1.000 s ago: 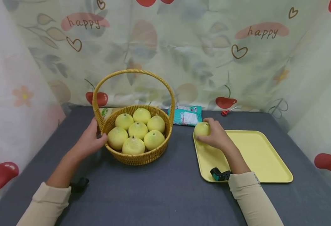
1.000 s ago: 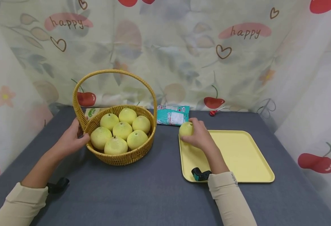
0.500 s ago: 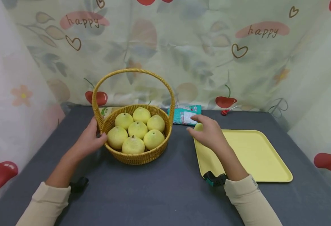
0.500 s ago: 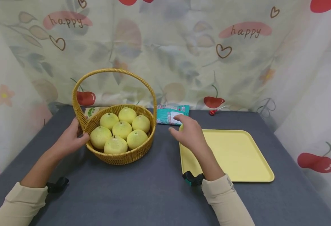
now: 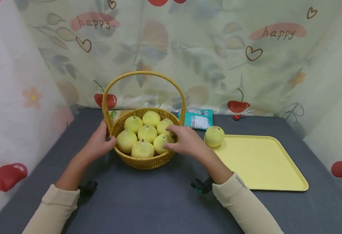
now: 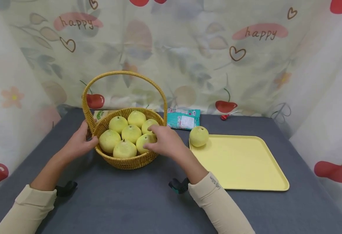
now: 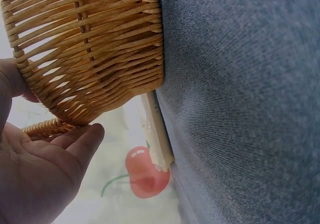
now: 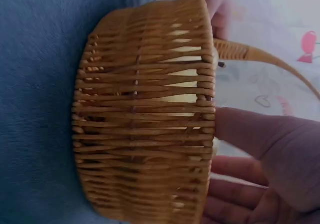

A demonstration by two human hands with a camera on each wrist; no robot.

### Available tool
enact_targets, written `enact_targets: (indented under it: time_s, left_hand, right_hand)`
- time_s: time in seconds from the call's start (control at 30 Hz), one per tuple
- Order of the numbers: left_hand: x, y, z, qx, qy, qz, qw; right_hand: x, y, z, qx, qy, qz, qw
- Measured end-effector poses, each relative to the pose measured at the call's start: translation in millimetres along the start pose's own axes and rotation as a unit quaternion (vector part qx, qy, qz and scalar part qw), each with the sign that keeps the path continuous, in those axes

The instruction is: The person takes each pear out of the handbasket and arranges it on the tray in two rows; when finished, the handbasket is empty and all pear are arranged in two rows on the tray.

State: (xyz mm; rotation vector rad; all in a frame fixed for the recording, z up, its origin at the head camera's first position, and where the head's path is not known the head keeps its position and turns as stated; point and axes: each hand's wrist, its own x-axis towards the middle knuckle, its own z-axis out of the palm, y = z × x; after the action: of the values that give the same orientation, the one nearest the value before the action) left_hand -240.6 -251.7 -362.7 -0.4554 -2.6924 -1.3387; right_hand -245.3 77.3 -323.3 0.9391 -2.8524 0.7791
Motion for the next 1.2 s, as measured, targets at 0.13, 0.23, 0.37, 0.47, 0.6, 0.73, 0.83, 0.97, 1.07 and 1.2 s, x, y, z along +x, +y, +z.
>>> enact_targets:
  time_s: [0.13,0.23,0.37,0.47,0.6,0.73,0.83,0.97,1.07,1.2]
  left_hand:
    - [0.8,1.5,-0.5,0.002,0.001,0.004,1.0000]
    - [0.8,1.7,-1.4,0.007,0.005,0.003,1.0000]
    - [1.2,1.5,-1.2,0.006,0.003,0.003,1.0000]
    - [1.0,1.7,-1.1,0.004,0.003,0.000,1.0000]
    - [0.3,1.5,-1.5,0.002,0.004,-0.004,1.0000]
    - [-0.1,-0.3,-1.7,-0.003,0.004,-0.002,1.0000]
    - [-1.0,-1.8,-1.5,-0.008,0.004,-0.002,1.0000]
    - [-2.4,-2.3,-0.3,-0.006,0.004,-0.006,1.0000]
    - [-2.2,-1.8,0.9,-0.002,0.004,-0.007,1.0000]
    - [-0.8,-1.1,1.9,0.004,0.004,-0.005,1.0000]
  right_hand:
    - [18.2,-6,6,-0.032,-0.056,0.025,0.9976]
    - [29.0,-11,9,-0.067,-0.083,0.036,0.9936]
    - [33.5,-14,13,-0.093,-0.097,0.048,0.9897]
    - [31.7,-11,16,-0.069,-0.083,0.056,0.9926]
    - [26.9,-6,23,0.002,-0.035,0.071,0.9968]
    - [20.5,-2,31,0.060,0.016,0.081,0.9948]
    - [16.0,1,37,0.087,0.047,0.076,0.9922]
    - [12.5,3,40,0.102,0.069,0.062,0.9905]
    - [11.2,5,41,0.103,0.071,0.058,0.9905]
    - [10.0,6,41,0.100,0.071,0.056,0.9909]
